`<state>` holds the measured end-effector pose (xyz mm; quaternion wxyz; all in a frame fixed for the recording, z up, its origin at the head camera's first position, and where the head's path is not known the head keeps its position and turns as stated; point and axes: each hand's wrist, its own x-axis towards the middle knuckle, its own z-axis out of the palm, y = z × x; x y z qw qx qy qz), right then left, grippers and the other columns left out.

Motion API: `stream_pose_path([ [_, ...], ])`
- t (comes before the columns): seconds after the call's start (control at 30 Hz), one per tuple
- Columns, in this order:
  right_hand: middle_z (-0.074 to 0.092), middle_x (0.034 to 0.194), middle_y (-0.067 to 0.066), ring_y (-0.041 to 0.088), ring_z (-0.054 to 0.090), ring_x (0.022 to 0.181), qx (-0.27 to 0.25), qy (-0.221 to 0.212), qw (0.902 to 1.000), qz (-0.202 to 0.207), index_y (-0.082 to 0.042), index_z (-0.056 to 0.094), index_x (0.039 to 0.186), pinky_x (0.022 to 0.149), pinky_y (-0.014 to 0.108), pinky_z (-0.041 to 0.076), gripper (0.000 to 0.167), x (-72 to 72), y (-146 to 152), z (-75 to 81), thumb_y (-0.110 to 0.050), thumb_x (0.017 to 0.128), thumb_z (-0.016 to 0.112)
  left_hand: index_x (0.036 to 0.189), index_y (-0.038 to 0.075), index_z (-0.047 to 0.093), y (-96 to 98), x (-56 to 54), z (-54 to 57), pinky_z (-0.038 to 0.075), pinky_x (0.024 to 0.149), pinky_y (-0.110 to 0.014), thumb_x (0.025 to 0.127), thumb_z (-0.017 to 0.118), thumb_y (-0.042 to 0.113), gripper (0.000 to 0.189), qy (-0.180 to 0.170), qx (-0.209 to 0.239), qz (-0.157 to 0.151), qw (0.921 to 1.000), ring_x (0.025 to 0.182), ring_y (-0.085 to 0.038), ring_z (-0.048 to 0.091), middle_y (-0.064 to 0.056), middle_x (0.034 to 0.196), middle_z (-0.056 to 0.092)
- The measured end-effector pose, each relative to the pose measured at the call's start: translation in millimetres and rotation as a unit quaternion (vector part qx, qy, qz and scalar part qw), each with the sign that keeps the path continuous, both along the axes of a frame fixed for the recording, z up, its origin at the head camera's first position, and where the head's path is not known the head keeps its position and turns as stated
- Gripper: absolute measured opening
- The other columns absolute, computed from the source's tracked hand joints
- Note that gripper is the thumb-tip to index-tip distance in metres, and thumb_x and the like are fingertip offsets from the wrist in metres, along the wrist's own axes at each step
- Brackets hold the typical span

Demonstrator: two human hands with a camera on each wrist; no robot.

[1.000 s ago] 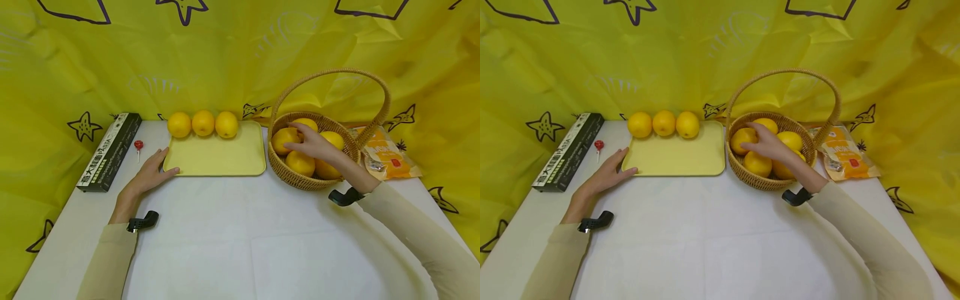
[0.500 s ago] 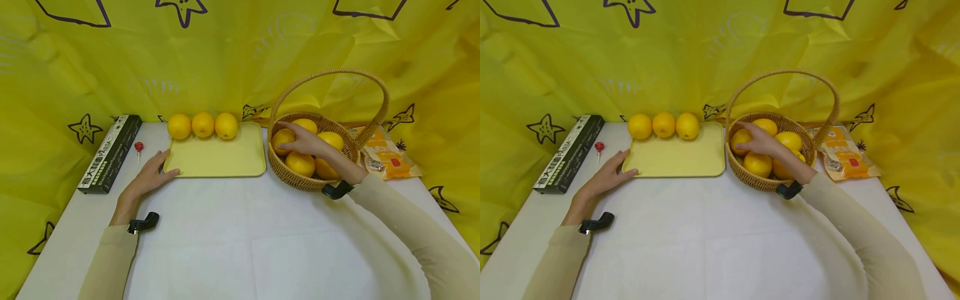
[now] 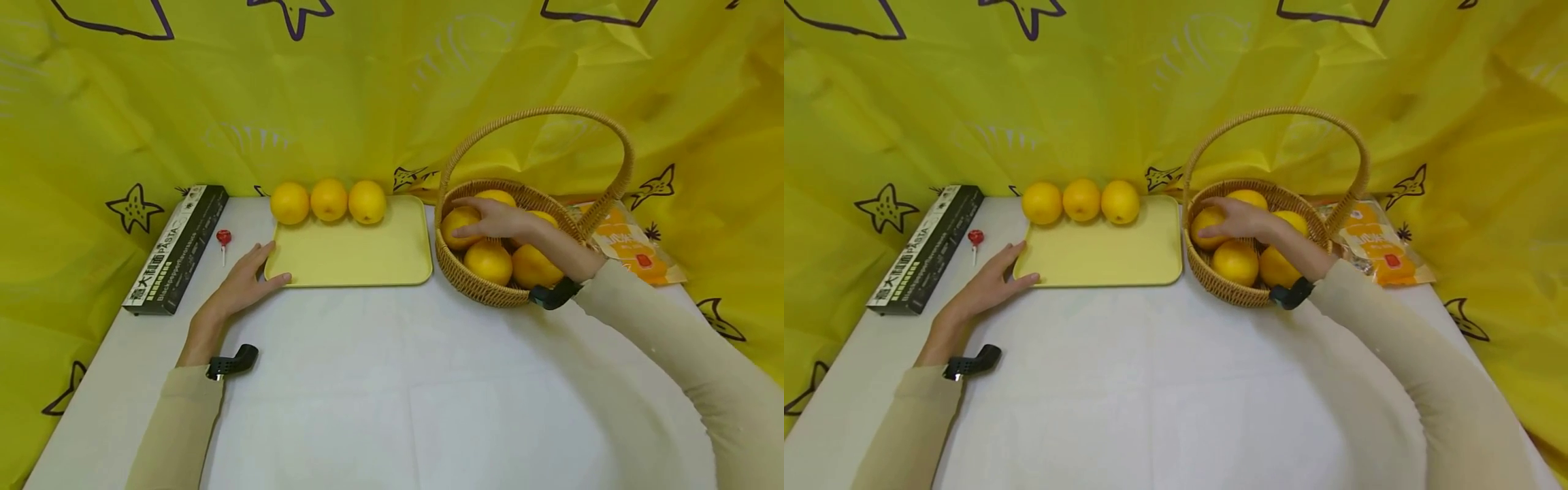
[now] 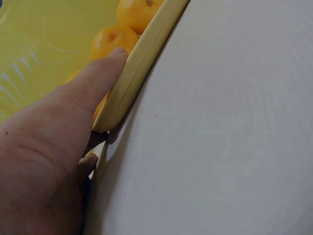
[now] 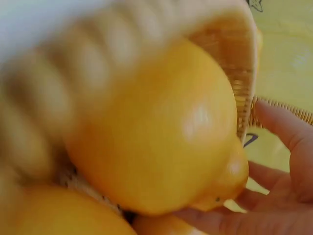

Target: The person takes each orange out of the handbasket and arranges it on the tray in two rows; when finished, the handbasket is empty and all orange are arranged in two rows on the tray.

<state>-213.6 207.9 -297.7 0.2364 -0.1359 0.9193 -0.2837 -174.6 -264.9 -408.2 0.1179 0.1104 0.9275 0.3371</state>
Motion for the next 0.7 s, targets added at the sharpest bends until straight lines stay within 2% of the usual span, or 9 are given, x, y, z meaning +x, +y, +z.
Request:
stream_pose_path([
  [0.13,0.03,0.156,0.022,0.04,0.028,0.144,0.008,-0.017,0.9996,0.024,-0.007,0.028,0.152,0.117,0.056,0.024,0.077,-8.3,2.3,3.3,-0.038,0.092,0.064,0.157,0.016,0.008,-1.3,0.7,-0.8,0.006,0.118,-0.066,0.09,0.061,0.052,0.093,-0.002,0.0,0.002,1.0,0.152,-0.04,-0.001,-0.017,0.164,0.003],
  [0.27,0.032,0.155,0.022,0.039,0.028,0.143,0.011,-0.012,0.9992,0.037,-0.005,0.033,0.15,0.118,0.055,0.023,0.074,-15.6,4.0,1.9,-0.037,0.091,0.065,0.157,0.015,0.008,-2.0,0.1,-2.6,0.006,0.118,-0.066,0.09,0.061,0.051,0.093,0.0,0.001,0.001,1.0,0.152,-0.039,-0.001,-0.017,0.164,0.003],
  [0.5,0.041,0.15,0.018,0.035,0.035,0.139,0.019,0.009,0.9991,0.036,-0.012,0.041,0.147,0.118,0.052,0.024,0.068,-26.2,8.4,-8.7,-0.036,0.089,0.068,0.157,0.015,0.009,-0.2,-1.7,-4.4,0.006,0.118,-0.065,0.09,0.062,0.051,0.093,0.003,0.004,-0.001,1.0,0.151,-0.04,0.0,-0.017,0.164,0.004],
  [0.7,0.043,0.15,0.017,0.035,0.035,0.14,-0.008,0.007,0.9993,0.036,-0.01,0.045,0.145,0.117,0.051,0.026,0.062,-30.9,10.6,-10.4,-0.032,0.091,0.067,0.157,0.016,0.009,-1.3,-0.9,-1.9,0.006,0.117,-0.066,0.089,0.061,0.053,0.093,0.0,0.0,0.004,1.0,0.151,-0.04,0.0,-0.017,0.164,0.003],
])
